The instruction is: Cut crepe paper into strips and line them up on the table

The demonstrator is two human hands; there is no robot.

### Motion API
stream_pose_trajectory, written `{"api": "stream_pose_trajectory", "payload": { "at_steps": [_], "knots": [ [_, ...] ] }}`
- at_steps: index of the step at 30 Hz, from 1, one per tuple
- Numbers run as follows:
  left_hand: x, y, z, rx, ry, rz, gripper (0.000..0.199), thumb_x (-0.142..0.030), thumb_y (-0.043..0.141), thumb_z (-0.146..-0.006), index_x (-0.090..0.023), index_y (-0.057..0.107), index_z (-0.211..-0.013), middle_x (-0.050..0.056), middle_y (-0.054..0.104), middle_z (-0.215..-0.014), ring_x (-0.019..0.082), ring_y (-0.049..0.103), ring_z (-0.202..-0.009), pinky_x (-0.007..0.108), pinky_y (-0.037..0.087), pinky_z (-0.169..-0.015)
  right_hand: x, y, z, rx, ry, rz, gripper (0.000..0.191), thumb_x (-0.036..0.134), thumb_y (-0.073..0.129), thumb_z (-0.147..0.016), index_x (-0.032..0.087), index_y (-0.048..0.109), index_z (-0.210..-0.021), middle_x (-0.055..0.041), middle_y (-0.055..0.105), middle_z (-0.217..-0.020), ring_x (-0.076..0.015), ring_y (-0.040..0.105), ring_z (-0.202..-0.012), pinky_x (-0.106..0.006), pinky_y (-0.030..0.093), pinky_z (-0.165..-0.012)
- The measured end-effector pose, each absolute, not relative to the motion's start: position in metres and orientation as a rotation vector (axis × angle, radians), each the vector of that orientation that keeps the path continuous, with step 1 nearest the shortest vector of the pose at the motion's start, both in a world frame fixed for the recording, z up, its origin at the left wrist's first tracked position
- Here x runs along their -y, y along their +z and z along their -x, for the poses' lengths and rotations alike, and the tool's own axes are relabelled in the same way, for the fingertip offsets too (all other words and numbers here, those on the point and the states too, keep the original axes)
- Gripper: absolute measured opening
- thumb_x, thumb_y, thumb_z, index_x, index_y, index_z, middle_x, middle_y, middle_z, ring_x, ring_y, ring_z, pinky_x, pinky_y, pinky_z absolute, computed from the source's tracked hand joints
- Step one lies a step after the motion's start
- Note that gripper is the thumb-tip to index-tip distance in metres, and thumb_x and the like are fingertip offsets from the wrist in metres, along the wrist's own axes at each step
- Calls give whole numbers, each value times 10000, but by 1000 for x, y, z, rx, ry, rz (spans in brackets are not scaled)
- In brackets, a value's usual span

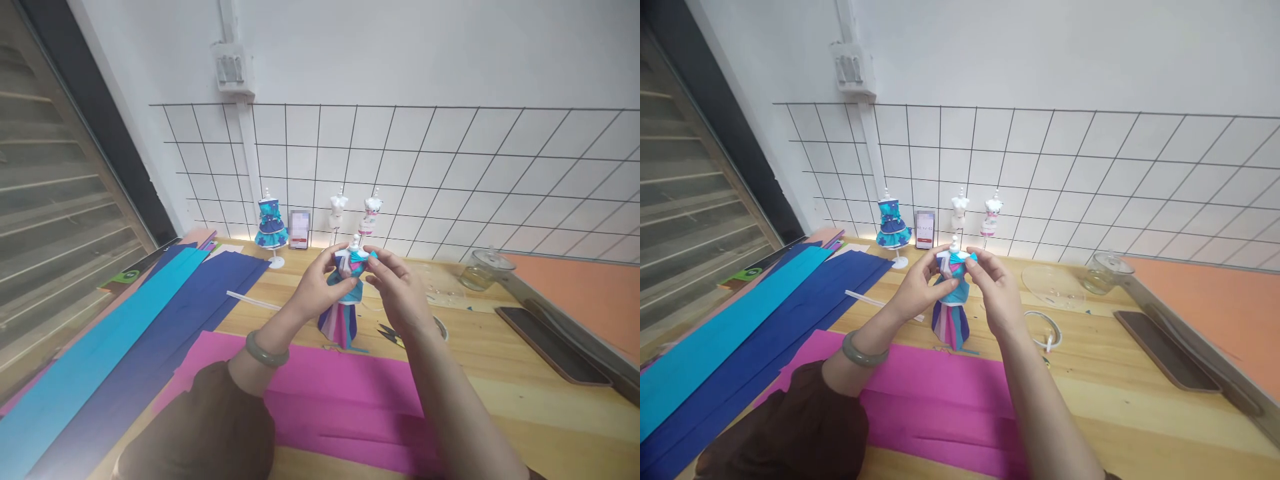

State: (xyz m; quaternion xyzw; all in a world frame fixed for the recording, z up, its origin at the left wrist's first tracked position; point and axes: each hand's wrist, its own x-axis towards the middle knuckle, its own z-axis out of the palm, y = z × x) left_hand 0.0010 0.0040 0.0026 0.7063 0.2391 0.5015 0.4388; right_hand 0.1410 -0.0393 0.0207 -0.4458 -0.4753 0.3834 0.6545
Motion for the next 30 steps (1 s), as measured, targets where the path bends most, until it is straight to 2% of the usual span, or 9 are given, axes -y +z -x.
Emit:
{"api": "stream_pose_trajectory", "payload": {
  "at_steps": [9,18,21,24,27,30],
  "knots": [
    [-16,-3,2,-606,1218,-1760,668,-203,685,-692,-254,393,-1291,67,572,-1166,206,506,-1110,388,325,-984,31,18,-149,916,892,1015,383,532,573,-734,245,661,-973,-49,627,-1016,-203,572,-932,-303,426,-727],
    [-17,-2,5,-582,1177,-1800,681,-212,694,-687,-262,395,-1297,65,576,-1164,210,513,-1103,389,330,-984,23,12,-155,880,887,1080,427,558,499,-758,235,647,-995,-58,619,-1087,-204,588,-929,-299,445,-710],
    [-19,-2,6,-602,1218,-1798,667,-226,698,-682,-266,414,-1284,60,570,-1172,208,523,-1084,383,345,-973,20,6,-157,983,855,1187,383,469,462,-796,232,605,-1060,-58,616,-1103,-197,586,-949,-307,443,-742],
    [-25,-1,11,-666,1327,-1763,681,-250,704,-676,-272,406,-1288,58,573,-1158,200,542,-1039,382,362,-954,15,-4,-158,1161,816,1360,360,269,498,-753,201,577,-1098,-71,619,-1089,-186,582,-944,-320,432,-791],
    [-32,1,19,-713,1437,-1701,688,-261,710,-670,-268,403,-1285,56,593,-1109,200,548,-1028,380,369,-944,12,-15,-155,1261,861,1453,380,115,525,-654,168,622,-1017,-101,626,-1062,-204,587,-905,-348,439,-782],
    [-38,4,26,-707,1486,-1638,691,-258,712,-666,-258,403,-1284,58,606,-1081,203,551,-1033,374,375,-938,13,-21,-147,1358,957,1483,426,38,518,-586,169,651,-970,-110,636,-1047,-230,591,-909,-367,458,-758]
  ]
}}
